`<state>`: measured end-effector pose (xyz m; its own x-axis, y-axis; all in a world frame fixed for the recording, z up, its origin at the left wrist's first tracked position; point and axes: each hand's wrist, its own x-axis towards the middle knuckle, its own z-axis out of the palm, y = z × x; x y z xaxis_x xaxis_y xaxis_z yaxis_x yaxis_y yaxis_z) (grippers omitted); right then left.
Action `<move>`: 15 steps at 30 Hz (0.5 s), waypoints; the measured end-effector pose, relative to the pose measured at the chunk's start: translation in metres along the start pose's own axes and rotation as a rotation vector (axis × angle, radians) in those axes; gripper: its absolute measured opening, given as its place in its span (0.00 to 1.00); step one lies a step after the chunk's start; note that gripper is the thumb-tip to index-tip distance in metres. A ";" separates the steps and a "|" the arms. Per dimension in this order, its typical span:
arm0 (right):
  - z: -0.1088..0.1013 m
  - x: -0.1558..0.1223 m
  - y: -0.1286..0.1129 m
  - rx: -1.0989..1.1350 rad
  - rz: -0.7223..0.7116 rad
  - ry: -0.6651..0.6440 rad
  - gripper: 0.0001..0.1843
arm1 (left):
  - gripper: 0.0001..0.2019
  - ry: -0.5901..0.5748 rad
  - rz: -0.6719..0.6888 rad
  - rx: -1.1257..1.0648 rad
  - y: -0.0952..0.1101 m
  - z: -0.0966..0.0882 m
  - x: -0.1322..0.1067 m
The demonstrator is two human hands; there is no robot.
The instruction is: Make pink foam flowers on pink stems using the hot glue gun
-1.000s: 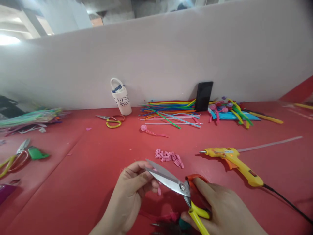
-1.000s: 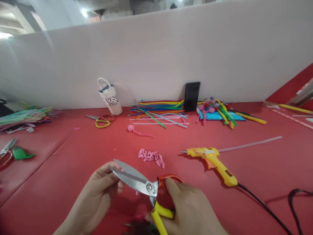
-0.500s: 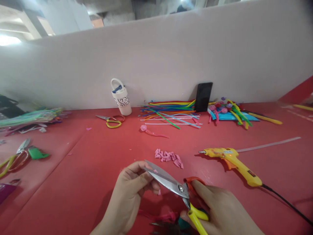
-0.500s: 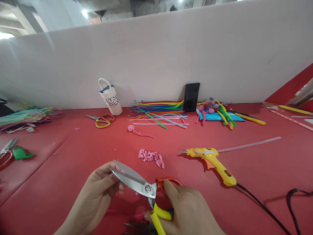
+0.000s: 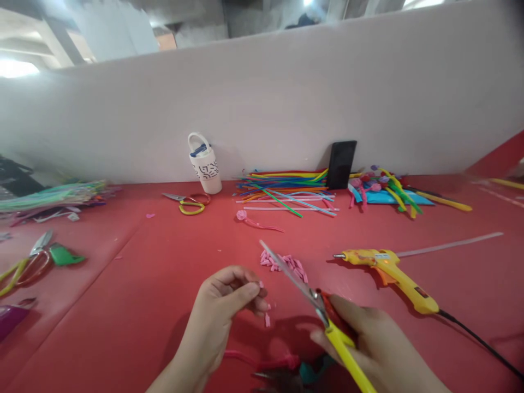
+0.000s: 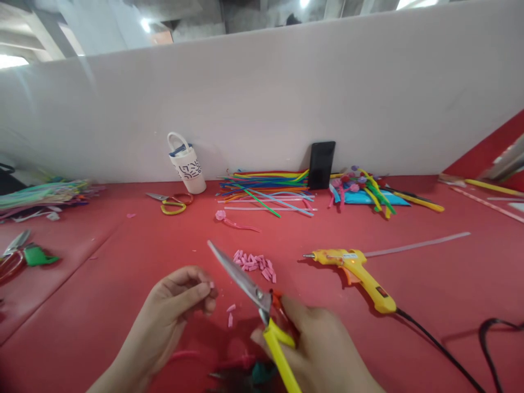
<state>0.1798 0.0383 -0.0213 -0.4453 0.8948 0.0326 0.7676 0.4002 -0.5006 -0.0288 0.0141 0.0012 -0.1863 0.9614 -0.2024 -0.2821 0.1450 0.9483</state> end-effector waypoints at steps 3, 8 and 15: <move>-0.006 0.005 0.004 0.025 0.078 0.058 0.21 | 0.05 -0.038 0.154 0.549 -0.010 -0.005 0.008; -0.011 0.010 0.010 -0.015 0.116 0.059 0.23 | 0.12 -0.210 0.293 1.001 -0.028 -0.010 0.018; -0.008 0.009 0.003 0.016 0.086 0.042 0.08 | 0.09 -0.152 0.189 0.739 -0.016 0.004 0.006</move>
<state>0.1816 0.0488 -0.0156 -0.3585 0.9332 0.0249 0.7946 0.3191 -0.5166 -0.0222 0.0187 -0.0140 -0.0229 0.9991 -0.0359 0.4520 0.0424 0.8910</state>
